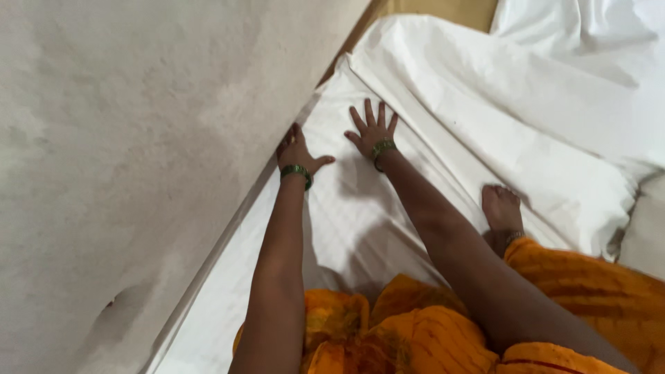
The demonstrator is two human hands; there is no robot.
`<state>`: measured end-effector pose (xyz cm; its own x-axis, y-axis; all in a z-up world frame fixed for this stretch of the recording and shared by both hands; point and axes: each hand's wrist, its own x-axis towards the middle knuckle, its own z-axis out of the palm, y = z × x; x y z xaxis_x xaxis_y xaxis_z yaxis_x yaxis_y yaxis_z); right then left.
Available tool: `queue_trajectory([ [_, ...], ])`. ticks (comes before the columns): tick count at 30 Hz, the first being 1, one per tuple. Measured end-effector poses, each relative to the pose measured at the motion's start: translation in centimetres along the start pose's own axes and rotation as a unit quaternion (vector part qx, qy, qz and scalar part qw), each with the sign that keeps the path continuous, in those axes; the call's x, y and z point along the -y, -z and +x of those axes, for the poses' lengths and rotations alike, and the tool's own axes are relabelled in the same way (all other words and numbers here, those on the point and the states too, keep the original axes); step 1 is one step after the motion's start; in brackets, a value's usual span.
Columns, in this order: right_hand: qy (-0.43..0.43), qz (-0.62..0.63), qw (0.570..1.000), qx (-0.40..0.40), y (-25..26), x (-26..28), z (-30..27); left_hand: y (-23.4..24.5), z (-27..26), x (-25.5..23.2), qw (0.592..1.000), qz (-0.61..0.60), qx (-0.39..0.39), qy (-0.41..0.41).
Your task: The person makes a bed by hand, tucking a white sheet under the mattress and smoothing it across the surface.
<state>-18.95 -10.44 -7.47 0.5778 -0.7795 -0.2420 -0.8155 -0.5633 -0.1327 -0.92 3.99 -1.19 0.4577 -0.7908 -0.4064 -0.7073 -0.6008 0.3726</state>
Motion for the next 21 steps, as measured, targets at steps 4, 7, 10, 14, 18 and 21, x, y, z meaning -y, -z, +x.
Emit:
queue_trajectory([
  [4, 0.032, 0.035, 0.999, 0.024, 0.6, -1.1, 0.0, 0.0, 0.1, -0.2, 1.000, 0.022, -0.015, -0.002],
  [7, 0.033, 0.061, 0.997, -0.025, 0.3, -3.0, -3.1, -1.6, -0.2, -0.9, 0.997, 0.026, -0.078, -0.009],
  [10, -0.040, 0.012, 0.998, -0.038, 0.4, -4.7, -6.4, -3.3, 0.0, -2.6, 0.987, 0.076, -0.124, -0.062],
  [14, -0.046, -0.005, 0.998, -0.030, 0.0, -5.2, -7.2, -4.5, -0.3, -4.6, 0.991, 0.093, -0.070, -0.070],
  [18, -0.038, -0.001, 0.999, -0.030, -0.1, -5.7, -5.5, -4.5, 0.5, -4.7, 0.991, 0.076, -0.098, -0.049],
  [21, -0.026, -0.013, 0.999, -0.032, 0.2, -5.7, -3.4, -3.9, 1.0, -5.0, 0.992, 0.084, -0.088, -0.042],
])
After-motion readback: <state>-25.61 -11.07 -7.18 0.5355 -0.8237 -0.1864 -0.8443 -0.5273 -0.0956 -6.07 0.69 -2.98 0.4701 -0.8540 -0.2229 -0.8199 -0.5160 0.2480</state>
